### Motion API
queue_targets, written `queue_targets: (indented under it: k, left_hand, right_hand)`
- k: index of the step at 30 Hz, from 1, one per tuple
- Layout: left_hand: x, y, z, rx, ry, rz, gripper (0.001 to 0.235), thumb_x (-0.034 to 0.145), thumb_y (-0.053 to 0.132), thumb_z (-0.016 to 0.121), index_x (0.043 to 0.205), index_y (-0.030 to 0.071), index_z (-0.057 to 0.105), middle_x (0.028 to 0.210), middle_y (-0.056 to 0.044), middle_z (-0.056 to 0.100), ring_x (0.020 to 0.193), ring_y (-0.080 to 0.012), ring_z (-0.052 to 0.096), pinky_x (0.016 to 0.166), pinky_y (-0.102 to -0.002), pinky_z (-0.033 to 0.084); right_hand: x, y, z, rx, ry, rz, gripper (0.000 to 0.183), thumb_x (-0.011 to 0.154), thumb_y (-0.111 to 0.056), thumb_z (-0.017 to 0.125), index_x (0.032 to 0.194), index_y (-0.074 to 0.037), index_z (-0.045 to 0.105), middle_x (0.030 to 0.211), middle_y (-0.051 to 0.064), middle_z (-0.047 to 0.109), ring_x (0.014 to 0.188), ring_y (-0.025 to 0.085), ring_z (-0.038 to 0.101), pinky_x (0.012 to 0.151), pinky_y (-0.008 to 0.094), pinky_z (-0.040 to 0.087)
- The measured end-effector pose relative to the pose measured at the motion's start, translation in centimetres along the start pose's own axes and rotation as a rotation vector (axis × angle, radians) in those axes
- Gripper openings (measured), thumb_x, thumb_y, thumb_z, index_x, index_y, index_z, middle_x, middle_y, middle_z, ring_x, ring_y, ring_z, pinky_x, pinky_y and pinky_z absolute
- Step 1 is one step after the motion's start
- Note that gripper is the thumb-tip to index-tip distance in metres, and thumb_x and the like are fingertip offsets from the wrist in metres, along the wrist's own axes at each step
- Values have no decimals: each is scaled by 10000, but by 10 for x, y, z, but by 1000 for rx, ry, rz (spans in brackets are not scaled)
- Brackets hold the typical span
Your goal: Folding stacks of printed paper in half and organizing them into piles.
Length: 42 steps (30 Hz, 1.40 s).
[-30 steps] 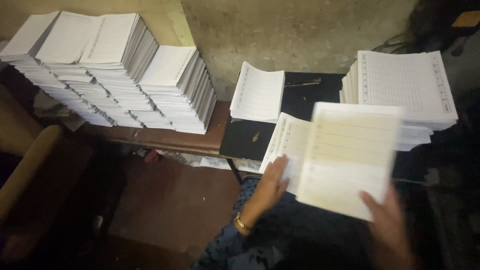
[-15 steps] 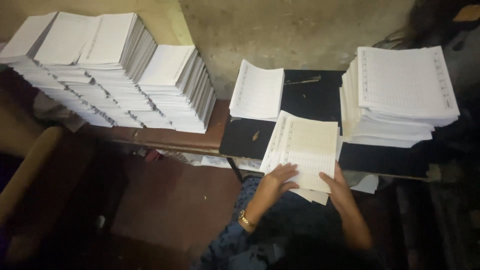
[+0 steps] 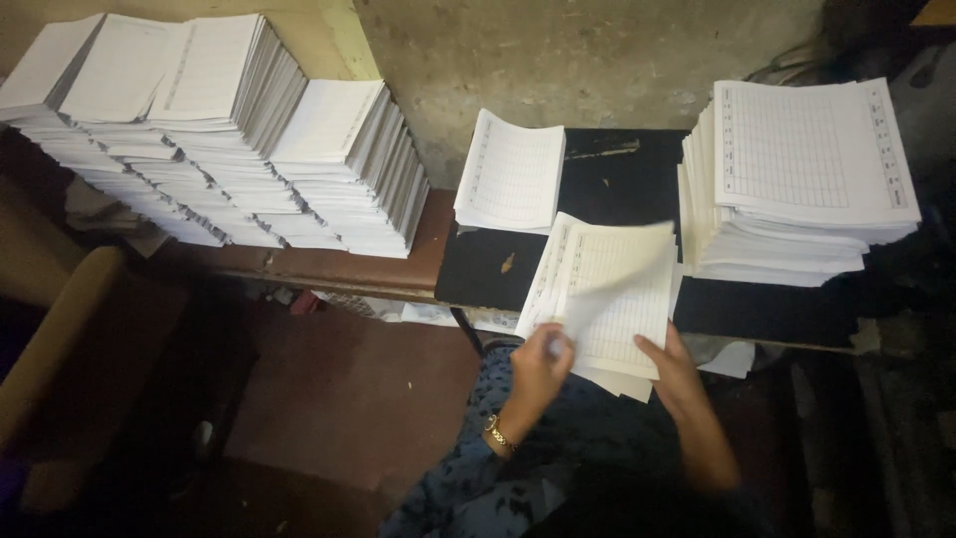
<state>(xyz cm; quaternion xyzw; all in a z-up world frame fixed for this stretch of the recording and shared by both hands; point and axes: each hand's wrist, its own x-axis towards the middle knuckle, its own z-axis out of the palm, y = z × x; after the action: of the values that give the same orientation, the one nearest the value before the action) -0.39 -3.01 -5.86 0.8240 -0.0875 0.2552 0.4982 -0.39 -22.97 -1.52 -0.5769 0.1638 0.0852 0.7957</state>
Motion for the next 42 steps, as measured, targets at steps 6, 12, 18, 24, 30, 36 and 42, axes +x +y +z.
queue_targets:
  k: [6, 12, 18, 24, 30, 36, 42]
  left_hand:
    - [29, 60, -29, -181, 246, -156, 408, 1014, 208, 602, 1257, -90, 467, 967, -340, 697, 854, -502, 706, 702, -512, 570]
    - [-8, -38, 12, 53, 154, -26, 179, 998, 33, 605, 890, -61, 712, 716, -249, 687, 691, -419, 707, 521, -453, 526]
    - [-15, -51, 5, 136, -114, 17, 223, 930, -125, 463, 792, 23, 555, 826, -99, 580, 709, -215, 541, 564, -269, 487]
    - [6, -13, -7, 460, -453, 388, 769, 770, -51, 727, 1473, 43, 431, 1639, -217, 294, 1521, -443, 270, 1213, -655, 194]
    - [20, 37, -38, 129, -558, 145, 789, 1000, 103, 578, 1605, 18, 80, 1688, -237, 60, 1573, -386, 76, 1272, -535, 17]
    - [18, 35, -35, -186, 2, 122, 386, 963, 10, 586, 1347, -12, 624, 1363, -229, 633, 1343, -404, 516, 1219, -508, 250]
    - [6, 20, -13, 30, -351, 231, 411, 782, 298, 843, 1171, 202, 750, 1265, -62, 721, 1280, -335, 622, 1211, -550, 328]
  right_hand:
    - [-5, 0, 4, -16, 11, -48, 750, 978, -26, 540, 1632, -71, 176, 1629, 308, 227, 1490, 441, 255, 1204, 622, 200]
    - [21, 36, -29, 81, 63, -96, 694, 994, -29, 526, 1625, -68, 238, 1560, 288, 369, 1391, 381, 421, 1178, 618, 277]
    - [-37, -20, -70, 121, 254, -90, 511, 975, -105, 516, 1484, -59, 508, 1385, 146, 595, 1171, 252, 599, 1024, 344, 475]
    - [-135, -86, -46, -24, 345, -350, 569, 1020, -80, 371, 1578, 31, 365, 1460, 241, 490, 1304, 354, 512, 1075, 430, 429]
    - [-114, -78, -4, -71, 365, -41, 430, 990, -155, 545, 1415, -96, 525, 1326, 114, 632, 1115, 215, 603, 946, 337, 466]
    - [-21, 8, 14, 10, 61, -203, 634, 1031, -86, 449, 1616, -39, 207, 1598, 303, 286, 1471, 407, 303, 1212, 594, 192]
    - [-7, 13, 4, 26, -58, -112, 666, 1041, -193, 427, 1646, -169, 148, 1643, 286, 218, 1507, 443, 226, 1200, 646, 168]
